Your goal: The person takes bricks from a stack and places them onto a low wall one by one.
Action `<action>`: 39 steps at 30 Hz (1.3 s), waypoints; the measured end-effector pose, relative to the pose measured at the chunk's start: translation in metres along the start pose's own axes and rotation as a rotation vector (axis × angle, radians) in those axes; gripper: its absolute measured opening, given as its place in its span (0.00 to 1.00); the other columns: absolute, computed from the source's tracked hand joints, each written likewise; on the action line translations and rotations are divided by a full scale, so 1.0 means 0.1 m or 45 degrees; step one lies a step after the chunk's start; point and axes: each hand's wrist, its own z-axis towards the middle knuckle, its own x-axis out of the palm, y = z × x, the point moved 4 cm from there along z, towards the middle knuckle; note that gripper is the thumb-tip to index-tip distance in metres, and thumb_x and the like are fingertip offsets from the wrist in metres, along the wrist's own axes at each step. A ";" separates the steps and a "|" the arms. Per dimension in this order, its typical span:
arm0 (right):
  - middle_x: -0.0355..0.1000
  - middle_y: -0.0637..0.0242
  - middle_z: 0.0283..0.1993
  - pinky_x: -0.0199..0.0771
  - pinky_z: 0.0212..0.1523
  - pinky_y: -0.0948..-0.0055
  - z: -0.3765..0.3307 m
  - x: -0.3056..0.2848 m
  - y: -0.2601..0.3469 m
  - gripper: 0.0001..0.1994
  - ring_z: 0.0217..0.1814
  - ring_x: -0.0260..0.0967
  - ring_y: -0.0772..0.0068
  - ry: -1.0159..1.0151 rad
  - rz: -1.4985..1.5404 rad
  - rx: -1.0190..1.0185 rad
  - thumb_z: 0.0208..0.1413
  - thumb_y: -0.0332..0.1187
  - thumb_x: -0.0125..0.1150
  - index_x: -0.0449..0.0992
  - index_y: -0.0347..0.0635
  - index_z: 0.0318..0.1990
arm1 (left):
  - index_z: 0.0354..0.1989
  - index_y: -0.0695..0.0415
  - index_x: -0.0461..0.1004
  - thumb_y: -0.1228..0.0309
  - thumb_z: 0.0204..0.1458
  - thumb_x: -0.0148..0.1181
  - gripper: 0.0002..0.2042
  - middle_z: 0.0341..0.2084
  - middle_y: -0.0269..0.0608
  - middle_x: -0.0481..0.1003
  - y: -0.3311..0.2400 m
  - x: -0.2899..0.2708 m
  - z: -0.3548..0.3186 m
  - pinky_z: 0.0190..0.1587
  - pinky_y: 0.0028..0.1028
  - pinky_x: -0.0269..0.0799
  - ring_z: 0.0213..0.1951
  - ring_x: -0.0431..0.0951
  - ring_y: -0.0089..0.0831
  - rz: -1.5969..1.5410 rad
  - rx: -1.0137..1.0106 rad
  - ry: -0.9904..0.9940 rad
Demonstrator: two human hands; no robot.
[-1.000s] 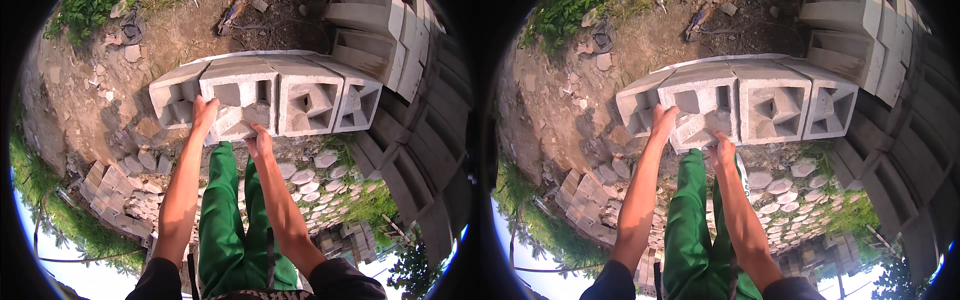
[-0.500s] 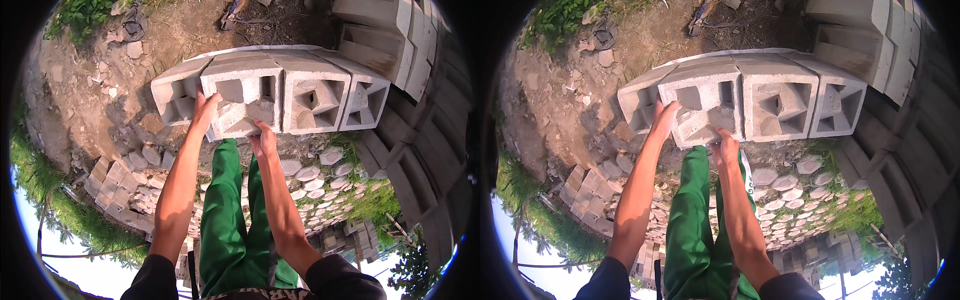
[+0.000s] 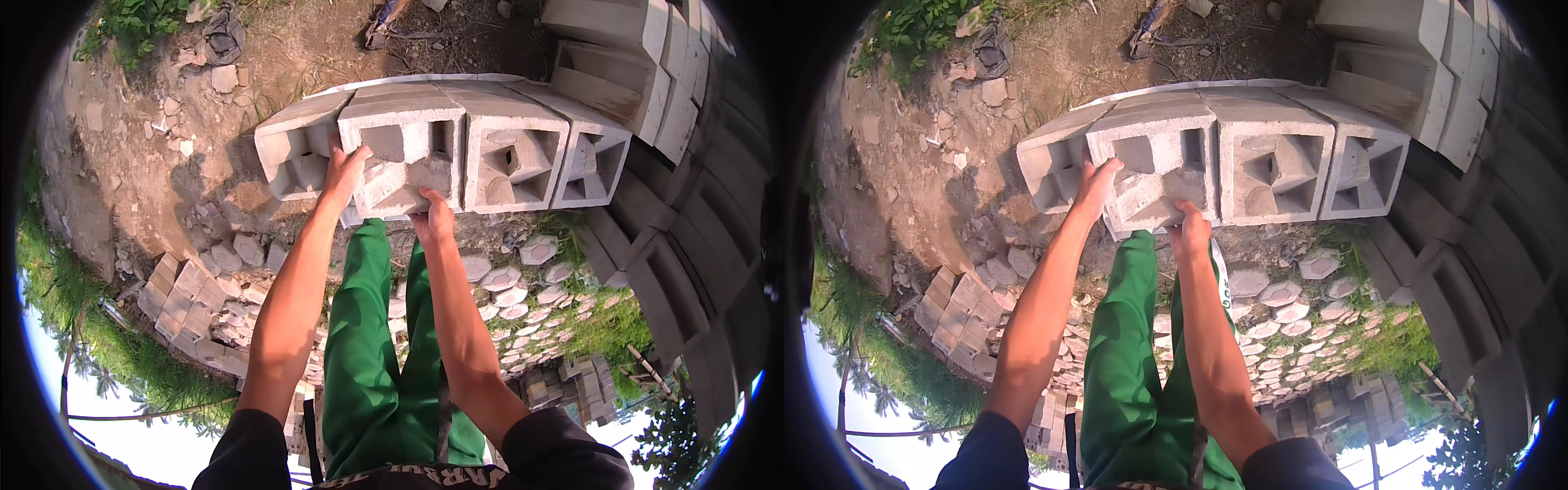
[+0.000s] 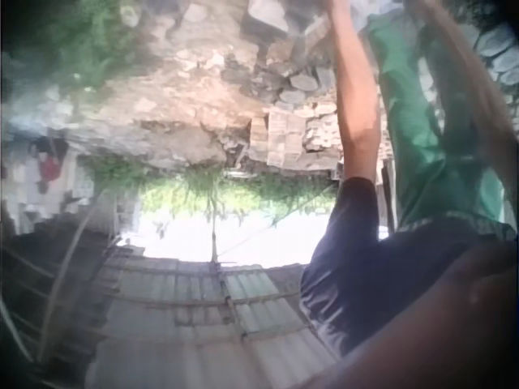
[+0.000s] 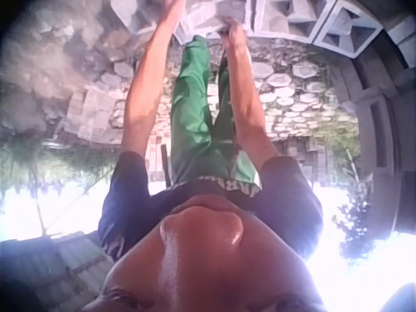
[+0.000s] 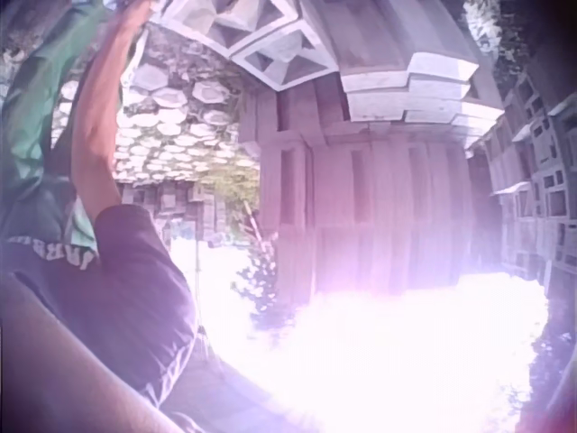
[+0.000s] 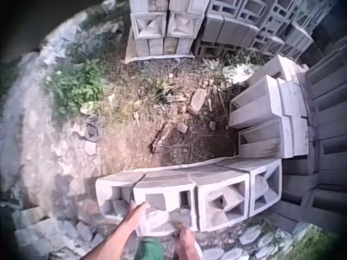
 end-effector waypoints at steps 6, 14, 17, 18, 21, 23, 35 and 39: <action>0.68 0.54 0.45 0.70 0.42 0.49 0.11 -0.08 -0.15 0.19 0.46 0.68 0.54 0.036 0.082 0.065 0.46 0.24 0.56 0.66 0.30 0.48 | 0.60 0.65 0.55 0.66 0.47 0.57 0.32 0.51 0.50 0.67 0.01 -0.02 -0.07 0.55 0.31 0.62 0.53 0.67 0.37 -0.082 -0.269 0.040; 0.67 0.56 0.48 0.69 0.44 0.45 0.18 -0.16 -0.13 0.24 0.48 0.67 0.55 0.182 0.134 -0.062 0.46 0.24 0.56 0.62 0.42 0.54 | 0.46 0.66 0.62 0.69 0.40 0.59 0.24 0.41 0.42 0.68 -0.07 0.09 -0.04 0.51 0.30 0.62 0.45 0.67 0.32 -0.065 -0.258 0.090; 0.67 0.55 0.48 0.69 0.45 0.43 0.16 -0.09 -0.20 0.23 0.49 0.67 0.53 0.204 0.093 -0.044 0.46 0.25 0.56 0.64 0.39 0.53 | 0.46 0.66 0.61 0.68 0.39 0.60 0.25 0.43 0.44 0.68 0.14 -0.08 0.09 0.52 0.30 0.61 0.47 0.67 0.32 -0.039 -0.184 0.025; 0.67 0.55 0.48 0.69 0.45 0.43 0.14 -0.11 -0.19 0.22 0.50 0.67 0.53 0.190 0.076 -0.048 0.46 0.25 0.55 0.64 0.38 0.52 | 0.46 0.66 0.61 0.68 0.39 0.60 0.25 0.43 0.44 0.68 0.13 -0.07 0.08 0.52 0.30 0.61 0.47 0.67 0.32 -0.039 -0.183 0.032; 0.67 0.51 0.48 0.69 0.46 0.42 0.08 -0.12 -0.15 0.21 0.49 0.68 0.52 0.151 0.058 -0.055 0.47 0.25 0.55 0.64 0.30 0.51 | 0.49 0.67 0.59 0.68 0.38 0.60 0.29 0.47 0.48 0.67 0.03 0.01 -0.04 0.56 0.30 0.58 0.51 0.65 0.33 -0.086 -0.204 0.062; 0.67 0.49 0.48 0.69 0.47 0.42 0.03 -0.10 -0.14 0.21 0.48 0.69 0.51 0.142 0.019 -0.084 0.47 0.25 0.55 0.63 0.28 0.51 | 0.50 0.68 0.59 0.68 0.38 0.60 0.29 0.47 0.48 0.67 0.09 -0.01 0.01 0.56 0.30 0.57 0.51 0.65 0.34 -0.099 -0.182 0.037; 0.65 0.47 0.51 0.67 0.54 0.43 0.14 -0.05 -0.18 0.20 0.53 0.66 0.46 0.236 0.296 -0.008 0.48 0.20 0.49 0.61 0.25 0.51 | 0.53 0.73 0.56 0.65 0.37 0.59 0.34 0.49 0.53 0.64 0.04 -0.04 -0.03 0.57 0.32 0.57 0.53 0.64 0.37 -0.053 -0.109 -0.024; 0.64 0.46 0.52 0.67 0.55 0.43 0.17 -0.07 -0.14 0.20 0.53 0.65 0.46 0.214 0.311 0.000 0.49 0.20 0.48 0.61 0.25 0.51 | 0.54 0.72 0.56 0.65 0.38 0.59 0.35 0.51 0.54 0.64 -0.15 0.05 -0.06 0.57 0.32 0.58 0.53 0.64 0.37 -0.137 -0.070 0.086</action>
